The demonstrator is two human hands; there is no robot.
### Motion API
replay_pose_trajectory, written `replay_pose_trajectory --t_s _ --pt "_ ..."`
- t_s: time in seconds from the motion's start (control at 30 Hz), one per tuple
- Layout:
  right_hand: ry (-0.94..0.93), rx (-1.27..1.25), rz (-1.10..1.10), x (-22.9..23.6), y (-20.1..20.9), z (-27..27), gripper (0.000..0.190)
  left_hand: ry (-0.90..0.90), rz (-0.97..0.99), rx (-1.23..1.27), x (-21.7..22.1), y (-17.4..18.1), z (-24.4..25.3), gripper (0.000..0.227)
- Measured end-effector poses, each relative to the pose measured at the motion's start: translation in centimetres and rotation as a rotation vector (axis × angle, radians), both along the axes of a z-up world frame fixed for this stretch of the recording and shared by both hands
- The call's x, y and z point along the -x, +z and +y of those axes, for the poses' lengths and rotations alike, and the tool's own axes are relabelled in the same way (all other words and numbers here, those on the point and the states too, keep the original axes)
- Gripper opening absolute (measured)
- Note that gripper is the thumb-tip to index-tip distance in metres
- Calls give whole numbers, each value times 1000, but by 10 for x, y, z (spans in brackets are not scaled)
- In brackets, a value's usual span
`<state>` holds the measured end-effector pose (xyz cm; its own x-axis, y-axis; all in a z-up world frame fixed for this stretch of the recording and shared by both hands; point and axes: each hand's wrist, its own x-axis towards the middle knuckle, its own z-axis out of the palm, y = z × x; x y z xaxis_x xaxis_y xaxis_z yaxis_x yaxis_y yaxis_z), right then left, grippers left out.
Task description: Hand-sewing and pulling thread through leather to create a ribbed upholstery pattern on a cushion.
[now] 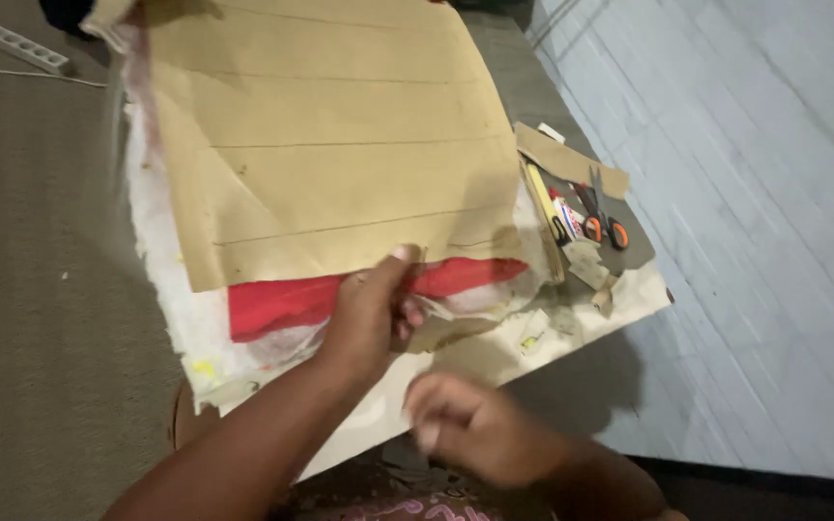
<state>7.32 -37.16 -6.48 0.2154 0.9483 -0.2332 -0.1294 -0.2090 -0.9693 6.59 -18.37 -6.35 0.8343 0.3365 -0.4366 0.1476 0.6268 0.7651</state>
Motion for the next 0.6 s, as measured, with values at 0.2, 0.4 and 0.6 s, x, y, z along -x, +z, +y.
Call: replay_pose_trajectory --t_s 0.2,0.4,0.6 --pt "-702 -331 -962 -78 -1 47 28 139 -15 71 -6 -15 -10 38" --pt "-678 -262 -1340 -85 6 70 5 161 -37 88 -7 -16 -8 37" --pt "-436 -277 -1184 -50 15 55 4 190 -40 148 -8 -23 -12 36"
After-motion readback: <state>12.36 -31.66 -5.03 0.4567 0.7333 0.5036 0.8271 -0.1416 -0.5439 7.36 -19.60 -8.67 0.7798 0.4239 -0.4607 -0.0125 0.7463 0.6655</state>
